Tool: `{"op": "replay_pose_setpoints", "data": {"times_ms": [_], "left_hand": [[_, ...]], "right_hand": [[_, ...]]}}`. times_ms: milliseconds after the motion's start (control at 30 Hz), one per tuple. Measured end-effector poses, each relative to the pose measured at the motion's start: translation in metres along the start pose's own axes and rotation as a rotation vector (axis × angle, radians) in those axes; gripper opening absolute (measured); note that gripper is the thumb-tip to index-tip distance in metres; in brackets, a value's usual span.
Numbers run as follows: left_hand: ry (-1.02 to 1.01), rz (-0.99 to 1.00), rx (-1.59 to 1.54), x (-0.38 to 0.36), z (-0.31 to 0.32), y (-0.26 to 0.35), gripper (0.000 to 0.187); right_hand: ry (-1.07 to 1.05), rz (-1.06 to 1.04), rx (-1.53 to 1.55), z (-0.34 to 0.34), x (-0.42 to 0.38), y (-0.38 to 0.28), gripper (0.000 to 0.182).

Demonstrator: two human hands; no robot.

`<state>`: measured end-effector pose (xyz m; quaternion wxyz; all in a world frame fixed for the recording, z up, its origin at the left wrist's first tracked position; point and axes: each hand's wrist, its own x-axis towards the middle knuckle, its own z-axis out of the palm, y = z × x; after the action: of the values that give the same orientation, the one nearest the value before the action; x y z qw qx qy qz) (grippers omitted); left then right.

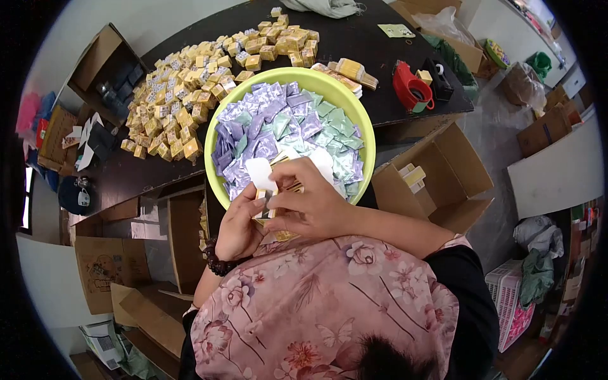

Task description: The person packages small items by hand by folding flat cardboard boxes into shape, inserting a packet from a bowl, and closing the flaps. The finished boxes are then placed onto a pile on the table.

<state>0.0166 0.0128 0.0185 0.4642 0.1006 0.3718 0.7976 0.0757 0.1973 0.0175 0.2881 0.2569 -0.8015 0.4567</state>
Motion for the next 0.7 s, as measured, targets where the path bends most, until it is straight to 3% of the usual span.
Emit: {"op": "replay_pose_setpoints", "data": {"times_ms": [33, 100, 133, 267, 367, 467, 533, 700], "left_hand": [[0.002, 0.001, -0.011, 0.0, 0.0, 0.0, 0.043], [-0.027, 0.018, -0.005, 0.001, 0.0, 0.001, 0.044], [-0.056, 0.036, 0.0, 0.001, -0.001, 0.001, 0.044], [-0.083, 0.035, -0.075, -0.007, 0.008, 0.004, 0.049], [-0.122, 0.094, -0.059, -0.002, -0.003, -0.002, 0.054], [-0.111, 0.136, -0.015, 0.001, -0.007, -0.006, 0.057], [-0.084, 0.149, 0.042, 0.002, -0.007, -0.008, 0.059], [-0.044, 0.186, 0.07, 0.003, -0.007, -0.01, 0.06]], "right_hand": [[-0.001, 0.0, 0.0, 0.002, 0.001, 0.001, 0.025], [-0.025, 0.244, 0.287, 0.003, 0.003, 0.003, 0.023], [-0.141, 0.339, 0.266, -0.002, 0.005, 0.0, 0.019], [-0.074, 0.13, 0.2, 0.002, 0.007, 0.008, 0.017], [-0.018, 0.195, 0.308, 0.001, 0.007, 0.004, 0.017], [-0.102, 0.256, 0.346, -0.004, 0.014, 0.0, 0.019], [-0.027, 0.444, 0.574, 0.002, 0.016, 0.0, 0.017], [-0.018, 0.441, 0.599, 0.001, 0.017, -0.002, 0.013]]}}
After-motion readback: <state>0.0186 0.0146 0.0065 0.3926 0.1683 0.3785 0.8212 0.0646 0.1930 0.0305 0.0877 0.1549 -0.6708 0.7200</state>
